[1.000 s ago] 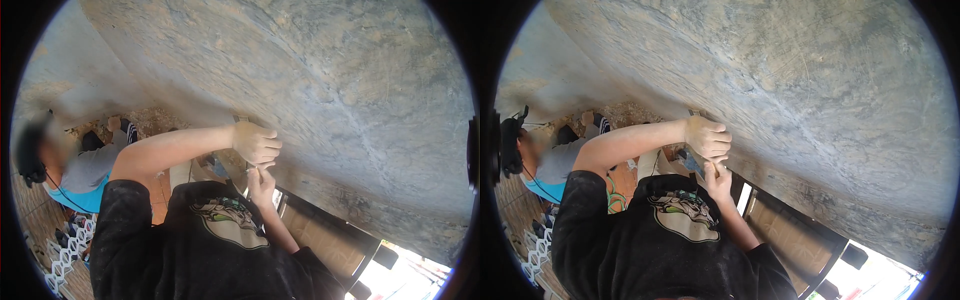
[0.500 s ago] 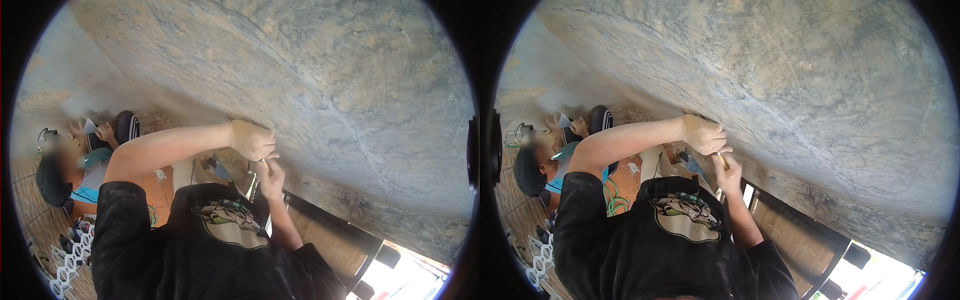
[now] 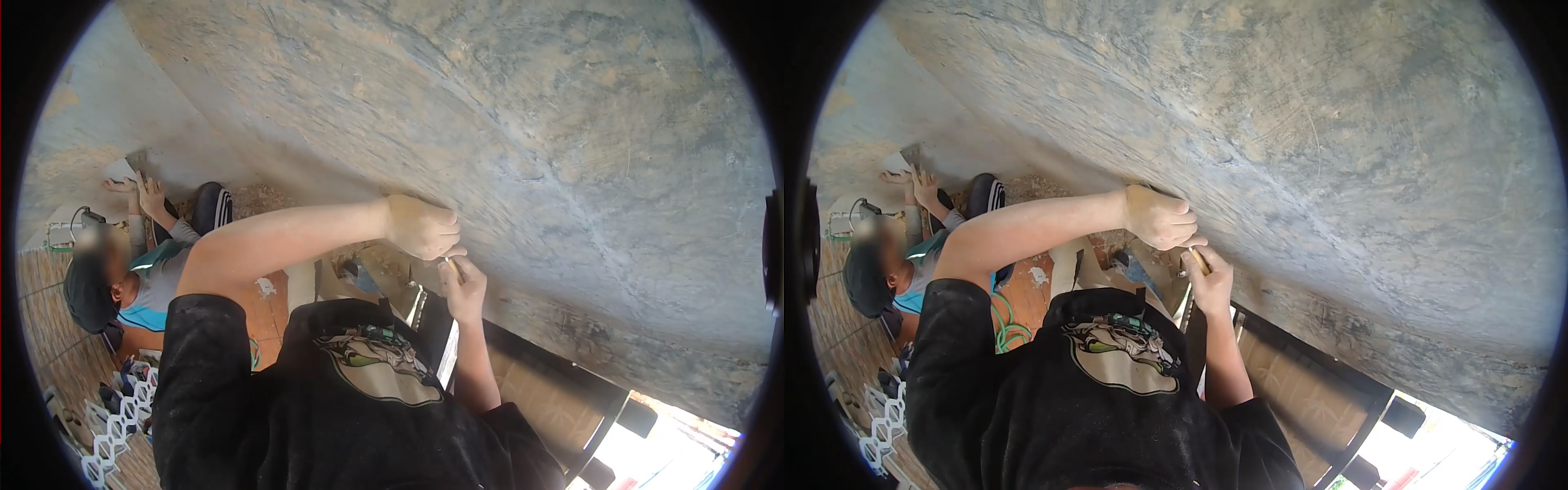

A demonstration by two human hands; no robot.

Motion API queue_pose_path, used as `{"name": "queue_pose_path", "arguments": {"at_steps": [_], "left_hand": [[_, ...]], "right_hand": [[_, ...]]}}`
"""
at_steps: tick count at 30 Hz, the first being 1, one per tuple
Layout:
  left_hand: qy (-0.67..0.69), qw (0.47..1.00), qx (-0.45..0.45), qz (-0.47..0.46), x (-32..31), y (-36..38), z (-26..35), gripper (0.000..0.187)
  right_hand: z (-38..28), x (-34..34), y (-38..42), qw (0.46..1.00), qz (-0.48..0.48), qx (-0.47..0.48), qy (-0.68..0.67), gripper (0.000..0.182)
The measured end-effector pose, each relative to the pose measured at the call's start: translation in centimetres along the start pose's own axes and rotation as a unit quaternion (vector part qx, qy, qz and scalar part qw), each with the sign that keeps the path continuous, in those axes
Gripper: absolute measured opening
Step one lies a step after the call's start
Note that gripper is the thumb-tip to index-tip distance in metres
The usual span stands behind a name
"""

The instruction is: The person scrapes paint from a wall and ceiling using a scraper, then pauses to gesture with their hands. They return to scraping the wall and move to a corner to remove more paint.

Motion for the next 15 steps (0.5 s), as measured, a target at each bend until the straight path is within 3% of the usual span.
{"name": "queue_pose_path", "arguments": {"at_steps": [2,4,6,8,10,11,13,14,15], "left_hand": [[-0.014,1.0,0.001,0.011,0.2,0.6,-0.1,0.031],[0.118,0.993,-0.003,-0.003,1.5,1.0,0.0,0.025],[0.099,0.995,0.0,0.008,0.8,-0.2,-0.3,0.027],[-0.032,0.995,0.071,0.065,-0.2,-0.8,0.1,0.034],[-0.043,0.995,0.064,0.064,0.1,0.1,-0.3,0.035],[0.052,0.997,0.038,0.042,0.6,0.7,0.0,0.033],[0.172,0.985,0.022,0.016,1.6,1.1,0.1,0.033],[0.173,0.985,0.022,0.013,1.4,0.9,0.1,0.033],[0.102,0.994,0.02,0.046,0.9,0.2,-0.3,0.035]], "right_hand": [[0.5,-2.4,2.4,0.998,0.029,0.004,0.058,0.02],[-2.3,-4.9,5.6,0.996,0.041,-0.059,-0.053,0.025],[-1.1,-0.3,2.2,0.999,-0.013,-0.035,0.022,0.023],[-3.0,1.7,-0.5,0.996,-0.034,0.009,0.084,0.025],[-1.2,-1.1,1.5,0.998,0.04,-0.011,0.044,0.026],[0.2,-3.8,3.9,0.993,0.088,0.079,0.019,0.025],[0.1,-4.5,5.2,0.997,0.066,0.03,0.007,0.025],[-0.1,-5.1,5.5,0.999,0.05,-0.012,-0.014,0.024],[-0.9,-2.5,2.9,0.997,0.011,0.027,0.072,0.022]]}}
Point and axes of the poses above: each hand's wrist, its own y-axis away from the middle knuckle, its own x-axis out of the back of the hand, z = x × y, the point moved 3 cm from there along -y, towards the middle knuckle, and after that the axes turned 14 degrees about z, right-handed, at the moved point
